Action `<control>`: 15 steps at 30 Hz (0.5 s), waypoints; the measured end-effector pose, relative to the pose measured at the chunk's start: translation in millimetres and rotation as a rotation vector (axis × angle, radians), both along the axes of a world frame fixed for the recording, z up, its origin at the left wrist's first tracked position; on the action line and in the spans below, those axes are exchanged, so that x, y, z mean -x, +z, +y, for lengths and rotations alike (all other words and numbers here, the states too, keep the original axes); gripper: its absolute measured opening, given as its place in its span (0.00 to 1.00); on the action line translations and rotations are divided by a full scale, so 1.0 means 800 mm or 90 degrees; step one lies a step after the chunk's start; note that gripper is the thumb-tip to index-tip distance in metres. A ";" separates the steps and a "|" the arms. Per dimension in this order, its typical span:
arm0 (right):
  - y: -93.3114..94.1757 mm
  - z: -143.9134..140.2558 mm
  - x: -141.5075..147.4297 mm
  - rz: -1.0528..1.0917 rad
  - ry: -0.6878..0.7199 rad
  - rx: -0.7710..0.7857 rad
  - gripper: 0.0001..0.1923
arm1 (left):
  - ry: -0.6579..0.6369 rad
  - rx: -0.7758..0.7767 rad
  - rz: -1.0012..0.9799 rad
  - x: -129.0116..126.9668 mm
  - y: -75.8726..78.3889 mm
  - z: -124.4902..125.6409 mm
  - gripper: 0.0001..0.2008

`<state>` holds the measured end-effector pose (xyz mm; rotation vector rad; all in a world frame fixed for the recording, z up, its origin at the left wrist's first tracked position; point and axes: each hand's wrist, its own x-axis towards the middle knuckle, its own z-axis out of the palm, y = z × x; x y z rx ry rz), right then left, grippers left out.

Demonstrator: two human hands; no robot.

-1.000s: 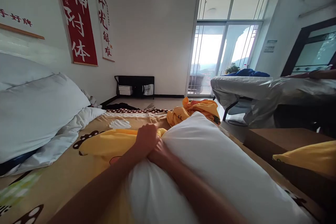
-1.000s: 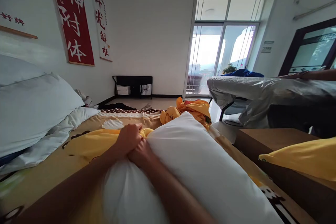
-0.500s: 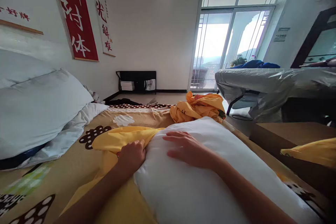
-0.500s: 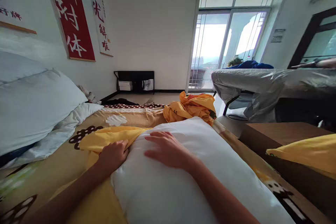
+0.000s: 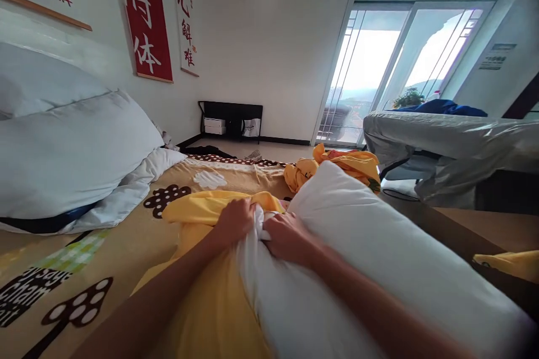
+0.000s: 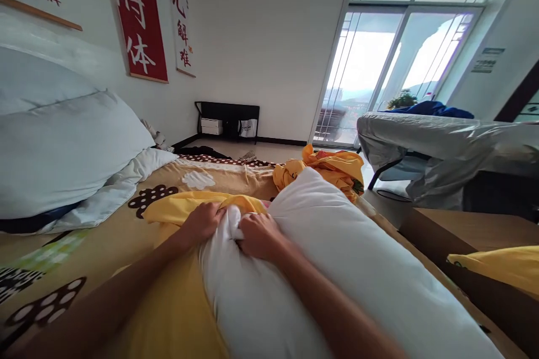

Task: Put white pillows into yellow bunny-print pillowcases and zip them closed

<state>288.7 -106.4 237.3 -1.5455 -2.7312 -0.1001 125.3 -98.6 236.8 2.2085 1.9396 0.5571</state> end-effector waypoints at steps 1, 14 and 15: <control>0.004 -0.009 0.012 -0.003 0.026 -0.019 0.11 | -0.009 -0.029 -0.033 -0.011 0.014 0.002 0.17; -0.042 0.048 -0.034 0.090 -0.052 -0.177 0.18 | -0.040 0.033 0.075 0.012 -0.037 -0.023 0.10; -0.038 0.036 -0.041 0.121 -0.036 -0.207 0.19 | -0.045 0.019 0.070 0.015 -0.039 -0.030 0.09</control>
